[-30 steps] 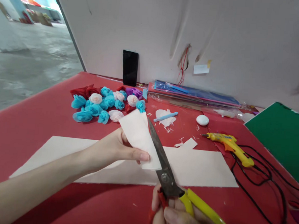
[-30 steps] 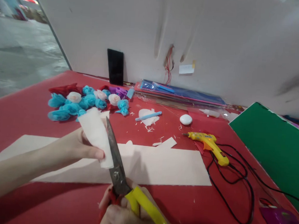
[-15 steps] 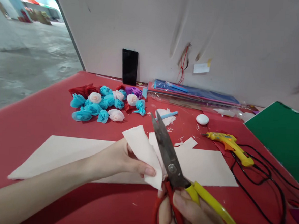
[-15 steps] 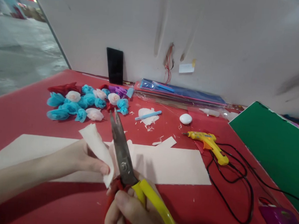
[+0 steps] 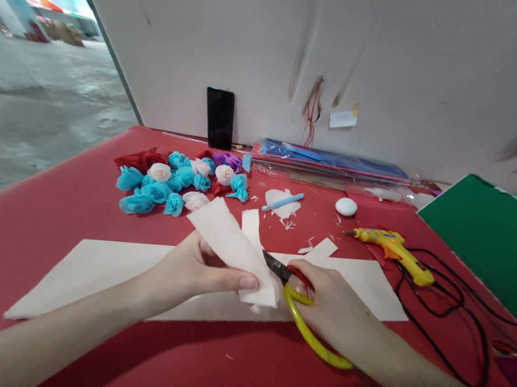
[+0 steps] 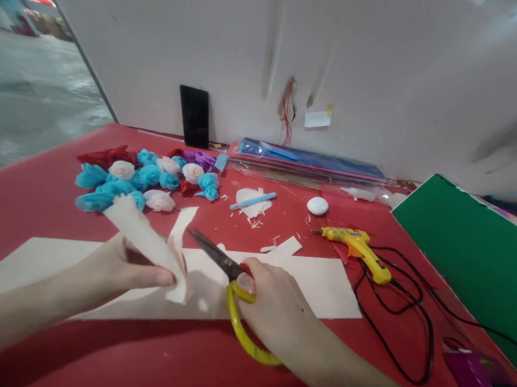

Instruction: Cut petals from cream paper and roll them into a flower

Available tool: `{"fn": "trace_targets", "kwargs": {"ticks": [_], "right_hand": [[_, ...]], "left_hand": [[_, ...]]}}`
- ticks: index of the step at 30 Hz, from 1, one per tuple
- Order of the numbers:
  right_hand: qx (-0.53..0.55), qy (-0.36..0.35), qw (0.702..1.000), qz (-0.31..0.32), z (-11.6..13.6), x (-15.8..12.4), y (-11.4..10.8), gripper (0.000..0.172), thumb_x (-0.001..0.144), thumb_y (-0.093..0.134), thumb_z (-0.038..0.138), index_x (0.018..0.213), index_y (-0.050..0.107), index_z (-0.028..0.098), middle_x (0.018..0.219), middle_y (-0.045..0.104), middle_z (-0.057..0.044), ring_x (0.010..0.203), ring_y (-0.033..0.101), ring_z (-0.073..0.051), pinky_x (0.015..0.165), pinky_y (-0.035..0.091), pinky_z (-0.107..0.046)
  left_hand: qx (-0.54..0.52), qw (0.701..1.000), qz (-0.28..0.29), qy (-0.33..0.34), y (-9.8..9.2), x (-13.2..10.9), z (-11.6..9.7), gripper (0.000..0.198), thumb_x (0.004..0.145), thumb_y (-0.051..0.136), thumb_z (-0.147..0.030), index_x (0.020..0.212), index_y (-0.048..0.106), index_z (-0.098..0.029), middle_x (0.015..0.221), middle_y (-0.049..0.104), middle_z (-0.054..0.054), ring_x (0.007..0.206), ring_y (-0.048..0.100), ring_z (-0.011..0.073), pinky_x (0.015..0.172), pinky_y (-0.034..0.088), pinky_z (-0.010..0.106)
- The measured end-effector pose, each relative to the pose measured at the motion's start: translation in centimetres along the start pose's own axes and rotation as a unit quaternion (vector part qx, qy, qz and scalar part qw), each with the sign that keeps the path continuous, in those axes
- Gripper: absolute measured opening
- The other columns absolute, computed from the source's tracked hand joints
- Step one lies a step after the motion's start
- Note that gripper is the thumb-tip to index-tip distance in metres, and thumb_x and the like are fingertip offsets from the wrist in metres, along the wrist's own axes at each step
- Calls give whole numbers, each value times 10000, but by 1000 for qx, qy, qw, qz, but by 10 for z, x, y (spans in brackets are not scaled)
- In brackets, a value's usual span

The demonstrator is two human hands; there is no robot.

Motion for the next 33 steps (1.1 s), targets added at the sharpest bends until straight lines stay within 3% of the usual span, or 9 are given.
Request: {"fn": "trace_targets", "kwargs": {"ticks": [6, 10, 13, 16, 19, 24, 28, 31, 33], "right_hand": [[-107, -104, 989, 16, 28, -12, 5, 215, 728, 527, 136, 927, 599, 174, 894, 619, -77, 863, 552, -250, 725, 431, -362], [-23, -192, 979, -70, 50, -23, -20, 325, 770, 426, 63, 1037, 569, 181, 1063, 573, -91, 1026, 481, -239, 874, 404, -401], [231, -133, 964, 19, 41, -22, -12, 502, 793, 373, 59, 1239, 418, 284, 1246, 491, -38, 1087, 487, -182, 900, 427, -350], [430, -64, 890, 139, 40, -25, 12, 653, 697, 368, -1, 1265, 366, 322, 1305, 447, -3, 1127, 480, -158, 905, 427, -321], [500, -88, 851, 133, 45, -25, 10, 710, 597, 371, -29, 1214, 417, 320, 1254, 484, 16, 1162, 446, -137, 932, 385, -286], [512, -27, 843, 162, 40, -28, 22, 711, 586, 382, 13, 1241, 446, 284, 1277, 477, -16, 1100, 505, -170, 884, 420, -308], [456, -67, 885, 69, 33, -20, -14, 567, 684, 383, 69, 1217, 481, 237, 1159, 553, -55, 1061, 525, -205, 891, 418, -370], [235, -128, 958, -101, 21, -11, -69, 549, 732, 326, 30, 1218, 481, 232, 1229, 516, -53, 1133, 455, -201, 960, 355, -397], [20, -200, 962, -186, 26, -9, -93, 531, 725, 296, 12, 1197, 500, 145, 1224, 512, -106, 1130, 427, -221, 969, 333, -430]], "left_hand": [[4, 1000, 1, -18, 2, 5, 7, 75, 689, 686, -165, 652, 742, -199, 623, 707, -26, 614, 620, 103, 621, 478, 140], [-4, 998, 16, -62, 5, 6, 21, 86, 724, 667, -185, 664, 728, -173, 587, 687, -25, 594, 600, 90, 633, 470, 153], [-20, 996, 34, -81, 11, 5, 30, 47, 697, 688, -177, 728, 723, -167, 638, 703, -12, 582, 608, 104, 592, 482, 179], [-61, 992, 61, -91, 21, 5, 37, 85, 669, 707, -176, 750, 720, -152, 655, 707, 6, 561, 609, 114, 556, 497, 199], [-81, 989, 63, -110, 25, 5, 44, 105, 659, 714, -167, 762, 714, -143, 680, 706, 17, 595, 619, 127, 562, 512, 213], [-77, 987, 71, -118, 27, 5, 48, 126, 658, 726, -202, 768, 713, -141, 667, 690, 19, 572, 604, 121, 550, 502, 206], [-14, 989, 42, -140, 21, 3, 50, 136, 682, 711, -263, 649, 713, -131, 571, 678, 16, 508, 587, 108, 532, 474, 186], [21, 989, 31, -141, 20, 2, 46, 192, 701, 694, -276, 566, 700, -140, 567, 692, 21, 525, 596, 111, 550, 464, 178], [24, 989, 30, -143, 21, 2, 45, 192, 704, 691, -275, 561, 699, -146, 587, 700, 17, 523, 595, 108, 556, 463, 179]]}}
Point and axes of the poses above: each hand's wrist, its own x-axis towards the middle knuckle, its own y-axis out of the palm, z = x × y, the point moved 10 cm from there along x, towards the middle knuckle
